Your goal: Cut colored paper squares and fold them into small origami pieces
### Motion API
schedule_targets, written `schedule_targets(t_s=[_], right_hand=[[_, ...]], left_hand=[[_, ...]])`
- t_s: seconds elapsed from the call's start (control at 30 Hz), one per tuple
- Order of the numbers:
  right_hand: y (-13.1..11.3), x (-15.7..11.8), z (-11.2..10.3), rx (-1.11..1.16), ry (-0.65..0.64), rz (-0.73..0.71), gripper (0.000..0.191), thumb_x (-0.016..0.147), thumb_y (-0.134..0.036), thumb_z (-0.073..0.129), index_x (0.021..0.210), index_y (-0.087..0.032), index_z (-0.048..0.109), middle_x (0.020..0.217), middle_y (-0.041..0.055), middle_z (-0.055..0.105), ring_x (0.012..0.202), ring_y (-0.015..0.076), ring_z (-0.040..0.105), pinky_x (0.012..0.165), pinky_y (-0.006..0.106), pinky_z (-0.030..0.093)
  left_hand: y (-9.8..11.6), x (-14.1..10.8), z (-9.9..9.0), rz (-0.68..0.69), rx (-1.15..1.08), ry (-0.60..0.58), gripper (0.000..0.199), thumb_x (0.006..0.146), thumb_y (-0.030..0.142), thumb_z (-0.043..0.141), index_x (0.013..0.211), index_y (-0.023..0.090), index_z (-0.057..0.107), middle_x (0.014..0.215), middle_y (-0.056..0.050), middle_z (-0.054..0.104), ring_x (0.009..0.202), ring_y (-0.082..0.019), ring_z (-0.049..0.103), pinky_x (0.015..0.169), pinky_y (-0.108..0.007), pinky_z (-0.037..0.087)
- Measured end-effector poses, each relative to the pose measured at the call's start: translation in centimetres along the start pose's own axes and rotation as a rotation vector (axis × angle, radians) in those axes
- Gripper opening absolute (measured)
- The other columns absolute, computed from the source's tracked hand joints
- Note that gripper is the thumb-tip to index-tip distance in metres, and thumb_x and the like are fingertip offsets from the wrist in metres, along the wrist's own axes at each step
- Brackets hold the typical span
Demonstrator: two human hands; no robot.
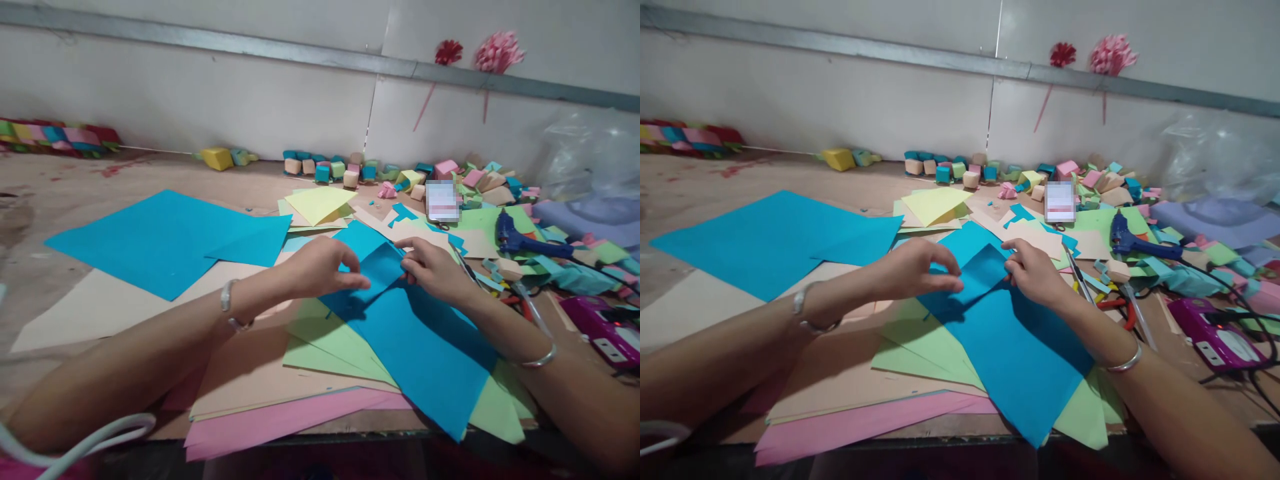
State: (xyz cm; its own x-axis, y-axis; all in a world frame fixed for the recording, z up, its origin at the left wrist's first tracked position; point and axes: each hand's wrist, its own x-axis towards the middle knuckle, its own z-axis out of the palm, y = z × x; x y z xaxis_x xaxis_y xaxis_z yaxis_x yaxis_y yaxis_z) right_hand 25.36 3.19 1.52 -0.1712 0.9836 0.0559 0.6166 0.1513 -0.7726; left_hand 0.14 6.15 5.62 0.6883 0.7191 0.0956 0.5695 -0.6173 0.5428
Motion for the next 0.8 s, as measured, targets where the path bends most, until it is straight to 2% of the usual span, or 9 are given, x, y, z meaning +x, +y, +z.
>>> schedule_targets(t_s=[0.1, 0.17, 0.23, 0.37, 0.43, 0.57, 0.63, 0.7, 0.8], right_hand=[[-0.5, -0.3, -0.2, 0.068, 0.038, -0.084, 0.033, 0.086, -0.021, 0.050, 0.118, -0.018, 0.053, 0.061, -0.0042, 0.056, 0.058, 0.0166, 0.061, 0.061, 0.030, 0.049], [-0.8, -0.5, -0.2, 0.084, 0.063, -0.127, 0.033, 0.088, -0.023, 0.049, 0.120, -0.018, 0.053, 0.062, -0.0036, 0.057, 0.058, 0.0163, 0.061, 0.061, 0.030, 0.048], [-0.9, -0.5, -0.2, 0.063, 0.108, -0.156, 0.032, 0.090, -0.025, 0.049, 0.121, -0.017, 0.053, 0.065, -0.0020, 0.059, 0.060, 0.0165, 0.061, 0.063, 0.031, 0.048], [-0.5, -0.4, 0.1, -0.008, 0.249, -0.107, 0.037, 0.089, -0.036, 0.056, 0.122, -0.018, 0.055, 0.089, 0.0061, 0.067, 0.075, 0.0196, 0.064, 0.068, 0.033, 0.049], [-0.5, -0.4, 0.6, 0.071, 0.254, -0.042, 0.042, 0.084, -0.044, 0.063, 0.116, -0.018, 0.058, 0.090, 0.0066, 0.066, 0.075, 0.0197, 0.062, 0.063, 0.032, 0.047], [-0.9, -0.9, 2.0, 0.354, 0.129, 0.118, 0.031, 0.074, -0.046, 0.073, 0.079, -0.017, 0.063, 0.062, -0.0003, 0.058, 0.054, 0.0124, 0.049, 0.049, 0.027, 0.035], [-1.1, -1.0, 2.4, 0.445, 0.098, 0.146, 0.028, 0.071, -0.042, 0.076, 0.071, -0.016, 0.064, 0.059, -0.0008, 0.058, 0.051, 0.0105, 0.045, 0.049, 0.026, 0.033], [-1.0, -1.1, 2.4, 0.500, 0.067, 0.133, 0.025, 0.070, -0.039, 0.077, 0.072, -0.016, 0.067, 0.061, -0.0005, 0.061, 0.051, 0.0098, 0.045, 0.049, 0.026, 0.032], [-0.9, -1.1, 2.1, 0.567, -0.015, 0.090, 0.020, 0.073, -0.036, 0.076, 0.074, -0.017, 0.070, 0.065, 0.0015, 0.066, 0.055, 0.0120, 0.052, 0.052, 0.027, 0.037]], left_hand=[[-0.5, 0.7, 1.3, -0.081, -0.058, 0.213, 0.045, 0.067, 0.052, 0.080, 0.089, 0.017, 0.065, 0.091, -0.007, 0.068, 0.079, -0.019, 0.059, 0.062, -0.027, 0.043], [-0.9, 0.9, 2.0, -0.126, -0.192, 0.191, 0.045, 0.064, 0.050, 0.082, 0.089, 0.017, 0.062, 0.086, -0.004, 0.064, 0.073, -0.017, 0.056, 0.058, -0.025, 0.040], [-1.3, 1.0, 2.4, -0.176, -0.327, 0.099, 0.032, 0.071, 0.043, 0.076, 0.071, 0.017, 0.057, 0.066, 0.002, 0.052, 0.058, -0.011, 0.045, 0.051, -0.023, 0.032], [-1.3, 0.8, 3.0, -0.288, -0.471, 0.082, 0.045, 0.078, 0.038, 0.066, 0.049, 0.018, 0.038, 0.051, 0.006, 0.025, 0.047, -0.007, 0.022, 0.045, -0.025, 0.016], [-1.1, 0.7, 3.3, -0.351, -0.513, 0.166, 0.037, 0.076, 0.037, 0.069, 0.052, 0.017, 0.048, 0.050, 0.006, 0.033, 0.046, -0.007, 0.025, 0.044, -0.025, 0.017], [-0.5, 0.4, 3.6, -0.372, -0.623, 0.230, 0.035, 0.073, 0.040, 0.074, 0.056, 0.016, 0.055, 0.051, 0.005, 0.040, 0.046, -0.007, 0.029, 0.043, -0.024, 0.018], [-0.3, 0.3, 3.8, -0.320, -0.760, 0.170, 0.044, 0.076, 0.049, 0.074, 0.055, 0.016, 0.052, 0.051, 0.005, 0.039, 0.047, -0.007, 0.031, 0.043, -0.024, 0.021], [-0.2, 0.3, 4.0, -0.300, -0.993, 0.050, 0.046, 0.080, 0.059, 0.067, 0.064, 0.016, 0.059, 0.058, 0.001, 0.051, 0.052, -0.009, 0.046, 0.048, -0.023, 0.035], [-0.3, 0.3, 4.2, -0.293, -1.317, -0.146, 0.046, 0.082, 0.059, 0.065, 0.093, 0.015, 0.067, 0.089, -0.010, 0.070, 0.078, -0.019, 0.066, 0.071, -0.031, 0.053]])
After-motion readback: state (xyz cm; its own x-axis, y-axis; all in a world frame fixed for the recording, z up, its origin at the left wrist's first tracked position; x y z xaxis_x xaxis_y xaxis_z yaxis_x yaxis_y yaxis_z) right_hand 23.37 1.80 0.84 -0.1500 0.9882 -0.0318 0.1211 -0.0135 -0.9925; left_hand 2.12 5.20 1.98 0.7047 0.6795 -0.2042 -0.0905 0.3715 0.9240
